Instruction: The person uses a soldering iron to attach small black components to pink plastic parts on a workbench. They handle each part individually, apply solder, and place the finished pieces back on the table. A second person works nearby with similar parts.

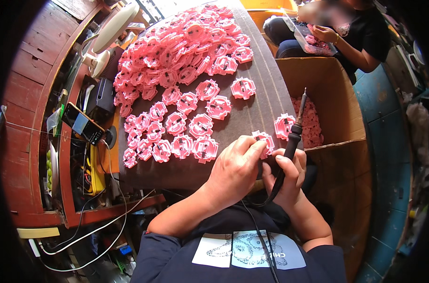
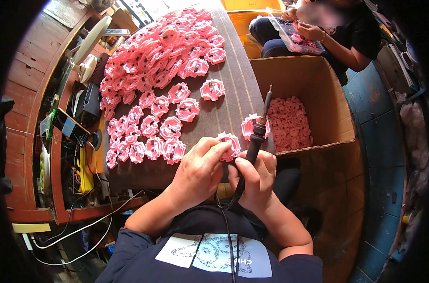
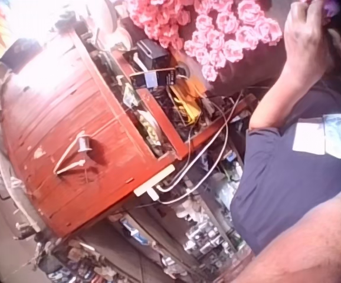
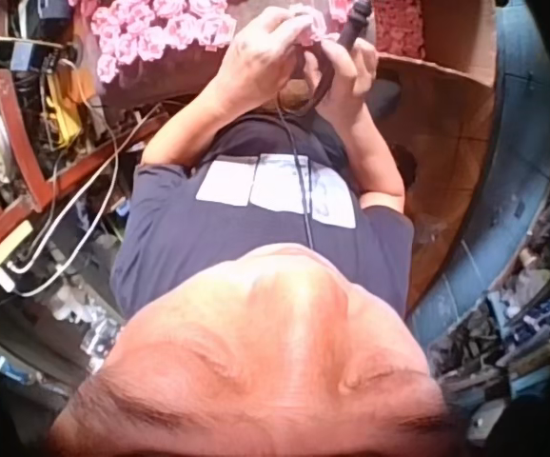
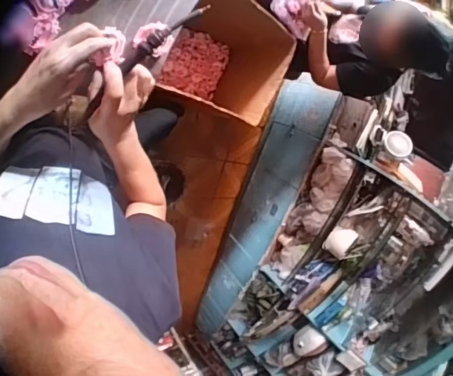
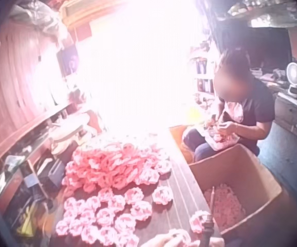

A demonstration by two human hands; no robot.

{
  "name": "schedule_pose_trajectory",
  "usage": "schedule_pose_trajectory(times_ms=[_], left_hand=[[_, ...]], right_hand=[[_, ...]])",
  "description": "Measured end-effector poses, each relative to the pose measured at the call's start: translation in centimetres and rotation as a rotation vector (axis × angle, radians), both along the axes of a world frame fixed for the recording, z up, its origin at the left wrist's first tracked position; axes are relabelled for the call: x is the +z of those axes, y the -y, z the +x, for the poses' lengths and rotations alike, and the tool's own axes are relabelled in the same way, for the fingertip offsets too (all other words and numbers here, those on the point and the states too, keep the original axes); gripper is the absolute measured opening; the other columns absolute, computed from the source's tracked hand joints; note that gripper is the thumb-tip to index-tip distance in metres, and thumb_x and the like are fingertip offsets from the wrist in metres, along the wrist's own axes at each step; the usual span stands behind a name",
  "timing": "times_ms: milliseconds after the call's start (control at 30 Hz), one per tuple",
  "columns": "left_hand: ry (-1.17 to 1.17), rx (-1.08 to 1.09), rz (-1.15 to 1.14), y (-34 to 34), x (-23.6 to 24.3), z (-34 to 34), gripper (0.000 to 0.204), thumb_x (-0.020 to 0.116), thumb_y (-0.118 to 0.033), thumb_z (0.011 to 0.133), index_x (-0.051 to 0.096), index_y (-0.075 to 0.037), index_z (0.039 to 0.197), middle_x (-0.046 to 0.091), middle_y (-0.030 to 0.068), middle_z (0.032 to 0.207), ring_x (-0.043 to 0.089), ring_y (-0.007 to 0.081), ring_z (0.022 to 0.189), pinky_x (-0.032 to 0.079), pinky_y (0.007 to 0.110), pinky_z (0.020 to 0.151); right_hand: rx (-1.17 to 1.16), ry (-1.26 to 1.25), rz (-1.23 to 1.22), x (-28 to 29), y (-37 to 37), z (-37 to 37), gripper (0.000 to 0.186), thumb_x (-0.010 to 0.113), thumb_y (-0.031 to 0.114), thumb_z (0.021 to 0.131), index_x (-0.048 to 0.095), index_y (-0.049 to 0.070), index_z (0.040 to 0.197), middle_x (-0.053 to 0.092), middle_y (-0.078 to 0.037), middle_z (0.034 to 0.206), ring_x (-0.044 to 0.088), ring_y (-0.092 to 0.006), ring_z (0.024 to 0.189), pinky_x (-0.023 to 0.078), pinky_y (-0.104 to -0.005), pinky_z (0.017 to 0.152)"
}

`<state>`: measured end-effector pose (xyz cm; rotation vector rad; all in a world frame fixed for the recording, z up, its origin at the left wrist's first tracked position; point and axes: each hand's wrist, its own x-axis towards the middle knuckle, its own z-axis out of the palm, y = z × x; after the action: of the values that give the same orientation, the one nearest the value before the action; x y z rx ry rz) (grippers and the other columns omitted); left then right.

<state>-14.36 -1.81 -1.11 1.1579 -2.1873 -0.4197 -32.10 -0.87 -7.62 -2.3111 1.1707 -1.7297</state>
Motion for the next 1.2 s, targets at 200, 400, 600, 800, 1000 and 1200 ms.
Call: schedule_pose_trajectory(times_ms=[200, 400, 600, 800, 1000, 1200], left_hand=[[-0.042, -0.004, -0.003, 0.2, -0.2, 0.0, 0.050, 0.070, 0.008, 0.080, 0.063, -0.001, 0.129, 0.064, 0.0177, 0.114, 0.068, 0.0388, 0.103, 0.058, 0.045, 0.086], [-0.060, -0.011, -0.040, 0.3, -0.6, 0.1, 0.049, 0.072, 0.005, 0.080, 0.063, -0.001, 0.128, 0.064, 0.0162, 0.112, 0.067, 0.0376, 0.101, 0.057, 0.046, 0.086], [-0.063, -0.001, -0.050, 0.3, -0.8, 0.0, 0.046, 0.074, 0.002, 0.080, 0.064, -0.002, 0.125, 0.064, 0.0154, 0.110, 0.066, 0.0375, 0.102, 0.056, 0.046, 0.088], [-0.081, -0.003, -0.056, 0.2, -0.7, 0.0, 0.046, 0.075, 0.000, 0.080, 0.064, -0.002, 0.125, 0.065, 0.0153, 0.110, 0.066, 0.0369, 0.102, 0.056, 0.046, 0.088], [-0.133, -0.006, -0.069, 0.2, -0.8, 0.2, 0.033, 0.076, -0.003, 0.088, 0.070, -0.005, 0.120, 0.067, 0.0152, 0.108, 0.069, 0.0357, 0.094, 0.057, 0.044, 0.082], [-0.180, -0.002, -0.038, 0.2, -0.7, 0.1, 0.019, 0.075, -0.002, 0.091, 0.072, -0.005, 0.110, 0.068, 0.0147, 0.104, 0.071, 0.0339, 0.087, 0.058, 0.042, 0.074]], right_hand=[[0.023, 0.004, -0.026, 0.3, 0.3, 0.4, 0.058, 0.079, -0.008, 0.082, 0.049, 0.007, 0.129, 0.068, -0.015, 0.097, 0.061, -0.0315, 0.078, 0.049, -0.0442, 0.071], [0.027, -0.002, -0.007, 0.8, 0.3, 0.6, 0.056, 0.077, -0.011, 0.085, 0.048, 0.006, 0.129, 0.068, -0.016, 0.095, 0.060, -0.0305, 0.076, 0.050, -0.0425, 0.068], [0.041, 0.018, -0.020, 0.6, 0.6, 0.6, 0.054, 0.076, -0.011, 0.083, 0.050, 0.006, 0.128, 0.066, -0.015, 0.094, 0.060, -0.0324, 0.076, 0.048, -0.0438, 0.067], [0.064, 0.029, -0.020, 1.2, 0.6, 0.7, 0.052, 0.073, -0.012, 0.082, 0.052, 0.005, 0.127, 0.065, -0.014, 0.092, 0.059, -0.0331, 0.073, 0.047, -0.0444, 0.067], [0.116, 0.104, 0.044, 1.3, 0.8, 0.3, 0.047, 0.072, -0.008, 0.084, 0.052, 0.003, 0.125, 0.066, -0.012, 0.089, 0.061, -0.0303, 0.070, 0.049, -0.0432, 0.070], [0.149, 0.261, 0.199, 0.7, 0.6, 0.6, 0.051, 0.072, -0.010, 0.083, 0.052, 0.002, 0.128, 0.067, -0.010, 0.087, 0.065, -0.0268, 0.067, 0.052, -0.0400, 0.078]])
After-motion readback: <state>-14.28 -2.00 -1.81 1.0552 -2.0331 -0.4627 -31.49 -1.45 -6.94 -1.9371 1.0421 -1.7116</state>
